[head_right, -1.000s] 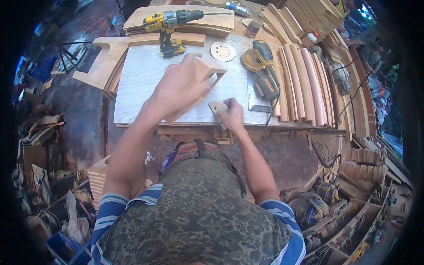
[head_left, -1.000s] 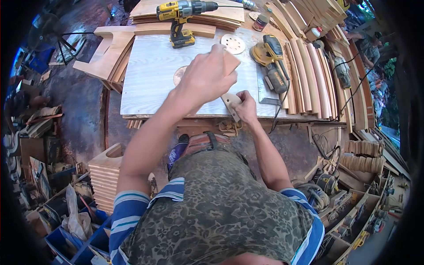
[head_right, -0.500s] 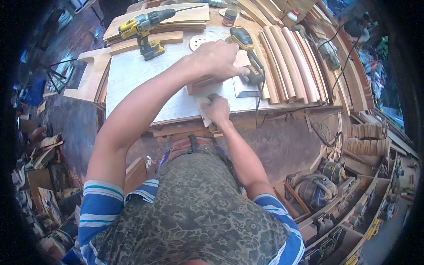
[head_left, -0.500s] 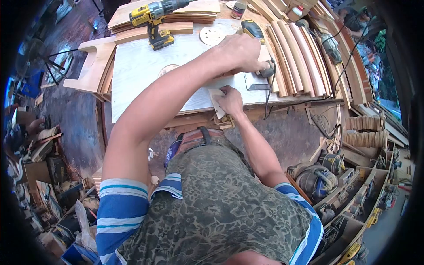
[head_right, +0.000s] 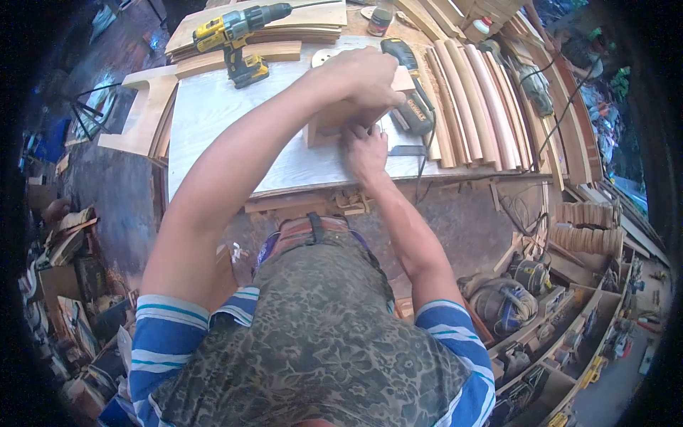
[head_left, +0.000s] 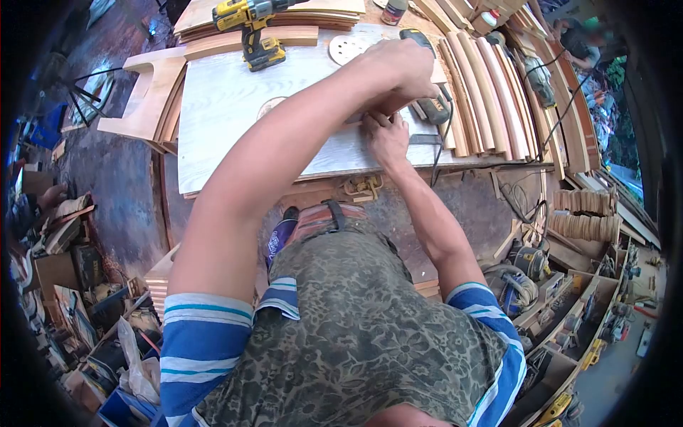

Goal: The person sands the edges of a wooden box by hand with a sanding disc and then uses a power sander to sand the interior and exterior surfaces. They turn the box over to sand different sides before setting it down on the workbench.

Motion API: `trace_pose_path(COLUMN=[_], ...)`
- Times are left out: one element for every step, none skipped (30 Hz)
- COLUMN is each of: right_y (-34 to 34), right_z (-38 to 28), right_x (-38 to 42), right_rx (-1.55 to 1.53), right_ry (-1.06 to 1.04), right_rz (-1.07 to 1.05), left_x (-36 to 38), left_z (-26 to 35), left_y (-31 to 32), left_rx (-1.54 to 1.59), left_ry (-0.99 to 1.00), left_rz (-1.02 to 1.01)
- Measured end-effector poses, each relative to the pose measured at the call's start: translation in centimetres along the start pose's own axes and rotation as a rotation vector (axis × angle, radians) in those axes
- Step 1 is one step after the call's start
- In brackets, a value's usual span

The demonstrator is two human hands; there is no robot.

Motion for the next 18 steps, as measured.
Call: trace_pose_path(right_y=[0.0,-0.2,-0.6,-1.0,-1.3,-1.3,-1.0,-0.4,0.0,0.1,0.2,-0.1,-0.4,-0.8,-1.4,-2.0,-2.4,-2.5], right_z=[0.0,0.4,0.4,0.2,0.1,-0.2,-0.5,-0.9,-1.2,-1.5,-1.7,-2.1,-2.4,-2.8,-3.1,-3.3,-3.5,-3.8], right_x=[-0.1,0.0,0.2,0.4,0.1,-0.2,-0.2,-0.2,-0.3,-0.2,-0.1,-0.3,-0.5,-0.6,-1.1,-1.6,-1.9,-2.0], right_rx=[-0.002,0.023,0.049,0.054,0.109,0.163,0.165,0.153,0.139,0.14,0.127,0.115,0.117,0.071,0.025,0.025,-0.002,-0.031], right_ry=[-0.008,-0.038,-0.064,-0.066,-0.056,-0.043,-0.043,0.045,0.135,0.141,0.171,0.201,0.208,0.267,0.324,0.325,0.376,0.429], right_rz=[-0.009,-0.055,-0.104,-0.119,-0.145,-0.169,-0.176,-0.281,-0.386,-0.391,-0.367,-0.339,-0.342,-0.36,-0.374,-0.372,-0.432,-0.494], left_x=[-0.1,-0.2,-0.1,-0.1,-0.2,-0.1,0.2,0.4,0.2,0.1,0.0,-0.2,-0.4,-0.5,-0.6,-0.7,-0.8,-0.6], left_z=[-0.1,-0.3,-0.4,-0.4,-0.4,-0.3,-0.2,-0.2,-0.3,-0.4,-0.4,-0.7,-1.0,-1.1,-1.1,-1.2,-1.3,-1.4], left_y=[0.0,0.1,0.2,0.2,0.0,-0.1,-0.1,-0.4,-0.6,-0.6,-0.5,-0.6,-0.7,-0.8,-0.7,-0.7,-0.7,-0.8], left_rx=[-0.004,-0.004,0.011,0.017,0.019,0.028,0.013,-0.005,-0.003,-0.008,-0.014,-0.013,-0.009,-0.005,-0.005,-0.008,-0.011,-0.014], left_ry=[0.001,0.003,-0.001,-0.013,-0.024,-0.022,-0.04,-0.058,-0.056,-0.061,-0.065,-0.06,-0.066,-0.072,-0.069,-0.074,-0.082,-0.083], left_rz=[0.016,0.034,0.033,0.023,0.019,0.02,0.013,0.007,0.004,-0.002,-0.011,-0.016,0.001,0.019,0.017,0.017,0.017,0.012])
Point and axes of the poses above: each hand's wrist, its own x-axis away from the middle knuckle, its own y-axis out of the palm, z = x × y, the point moved 1 cm from there along -x, towards the middle knuckle, and after that the axes turned 4 degrees about -y, right-handed, at the moved point
